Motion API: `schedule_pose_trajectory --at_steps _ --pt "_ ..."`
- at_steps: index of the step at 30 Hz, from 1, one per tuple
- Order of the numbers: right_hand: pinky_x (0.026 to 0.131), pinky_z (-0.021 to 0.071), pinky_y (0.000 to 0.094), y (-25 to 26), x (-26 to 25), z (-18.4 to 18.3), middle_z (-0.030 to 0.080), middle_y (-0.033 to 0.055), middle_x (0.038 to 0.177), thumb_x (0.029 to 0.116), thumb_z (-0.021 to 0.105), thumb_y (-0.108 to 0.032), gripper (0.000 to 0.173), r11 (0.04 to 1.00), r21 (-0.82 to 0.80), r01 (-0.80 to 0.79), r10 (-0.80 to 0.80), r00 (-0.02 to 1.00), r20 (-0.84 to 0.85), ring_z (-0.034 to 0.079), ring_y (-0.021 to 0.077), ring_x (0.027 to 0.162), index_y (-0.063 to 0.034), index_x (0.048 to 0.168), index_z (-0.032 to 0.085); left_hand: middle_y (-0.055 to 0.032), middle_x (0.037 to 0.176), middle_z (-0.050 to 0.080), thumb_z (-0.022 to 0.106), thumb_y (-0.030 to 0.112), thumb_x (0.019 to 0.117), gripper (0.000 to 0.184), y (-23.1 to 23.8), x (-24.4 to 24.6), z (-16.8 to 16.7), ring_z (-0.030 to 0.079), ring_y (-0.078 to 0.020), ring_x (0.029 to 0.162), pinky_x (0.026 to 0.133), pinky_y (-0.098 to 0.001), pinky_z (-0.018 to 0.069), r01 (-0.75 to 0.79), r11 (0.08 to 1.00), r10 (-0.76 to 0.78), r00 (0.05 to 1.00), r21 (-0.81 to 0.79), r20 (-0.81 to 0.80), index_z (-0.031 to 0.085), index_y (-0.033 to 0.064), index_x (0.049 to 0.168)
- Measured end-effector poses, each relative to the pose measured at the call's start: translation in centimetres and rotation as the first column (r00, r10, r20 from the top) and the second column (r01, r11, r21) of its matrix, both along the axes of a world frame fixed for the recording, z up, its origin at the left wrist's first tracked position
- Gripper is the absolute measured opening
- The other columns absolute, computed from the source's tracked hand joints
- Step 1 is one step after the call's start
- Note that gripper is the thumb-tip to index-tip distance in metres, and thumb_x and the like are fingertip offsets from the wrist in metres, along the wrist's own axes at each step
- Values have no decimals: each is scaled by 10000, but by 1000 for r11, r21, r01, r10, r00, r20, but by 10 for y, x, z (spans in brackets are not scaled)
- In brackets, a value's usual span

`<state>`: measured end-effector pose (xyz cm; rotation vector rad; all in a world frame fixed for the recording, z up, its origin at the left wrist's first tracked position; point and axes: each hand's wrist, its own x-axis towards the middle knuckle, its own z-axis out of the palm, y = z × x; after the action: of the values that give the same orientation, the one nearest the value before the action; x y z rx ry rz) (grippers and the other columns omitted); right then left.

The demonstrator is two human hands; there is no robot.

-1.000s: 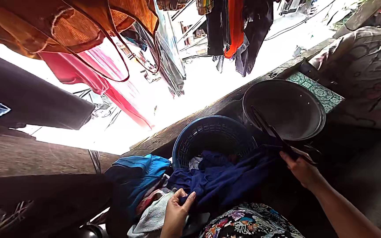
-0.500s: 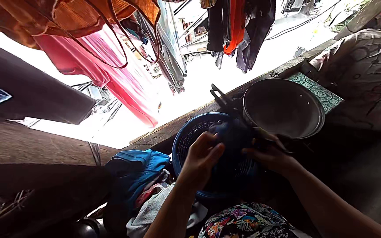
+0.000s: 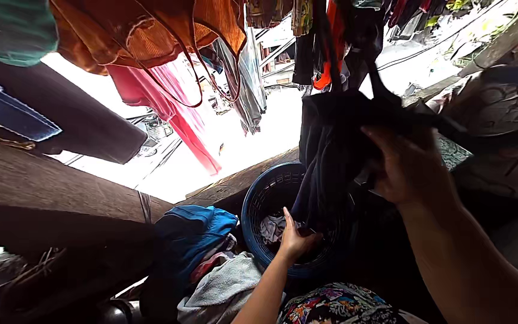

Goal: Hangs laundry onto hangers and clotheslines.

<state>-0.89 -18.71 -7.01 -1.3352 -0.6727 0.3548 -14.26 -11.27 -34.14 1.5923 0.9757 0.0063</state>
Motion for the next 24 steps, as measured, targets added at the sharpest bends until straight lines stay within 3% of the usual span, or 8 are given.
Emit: schedule_pose_trajectory --at_steps 3,5,7,12,15,18,21,24 --pt "415 406 105 -6 9 18 616 -114 683 1014 535 -75 164 991 122 47 -46 999 -17 470 -45 465 -196 928 606 -269 1616 270 888 281 803 1351 -19 0 -3 457 -386 1404 1015 -595 507 -185 904 204 979 -386 7 -194 177 1605" --pt "395 378 94 -12 15 27 603 -112 651 1037 511 -97 208 986 140 96 -91 995 -37 453 -50 441 -201 890 615 -223 1504 464 785 226 912 927 -25 0 2 544 -345 1309 953 -572 531 -177 867 226 973 -466 51 182 96 1604" --pt "395 394 88 -15 19 30 608 -103 659 1055 499 -111 216 981 148 123 -116 992 -55 471 -48 445 -193 895 619 -133 1264 653 715 158 957 462 -25 0 10 638 -184 1119 919 -379 546 -123 899 203 967 -421 151 551 10 1363" --pt "408 404 108 -4 37 10 603 -86 665 1024 552 -96 126 996 -32 86 -88 993 -78 469 -31 453 -166 931 600 -102 1069 708 425 151 1095 274 -11 -17 81 709 -164 954 876 -340 598 19 892 195 884 -451 424 602 -19 1216" --pt "468 432 149 -1 45 -29 587 -94 666 988 639 -136 17 940 -303 -155 179 982 52 477 -23 494 -125 976 634 -90 994 727 337 189 1108 334 4 -23 144 730 -174 890 853 -365 618 111 879 205 790 -464 577 616 13 1161" --pt "514 458 157 -10 42 -65 601 -109 704 947 703 -278 136 839 -433 -330 450 868 208 510 -48 560 -145 977 703 -49 986 717 302 273 1122 384 12 -20 190 705 -112 841 788 -284 604 66 877 283 730 -476 622 631 78 1147" --pt "608 540 217 -26 23 -98 685 -69 824 882 754 -275 181 831 -446 -332 370 929 -3 623 5 699 -175 1029 718 -33 968 693 346 348 1115 387 11 -14 216 655 -71 763 718 -228 569 14 884 320 713 -468 625 654 116 1149" --pt "450 355 172 -36 15 -123 548 -90 635 912 728 -382 165 832 -446 -329 237 939 -250 409 -13 473 -222 931 692 -17 979 709 337 364 1119 389 9 -9 239 664 -52 755 706 -205 561 -64 923 320 676 -380 664 653 139 1146"
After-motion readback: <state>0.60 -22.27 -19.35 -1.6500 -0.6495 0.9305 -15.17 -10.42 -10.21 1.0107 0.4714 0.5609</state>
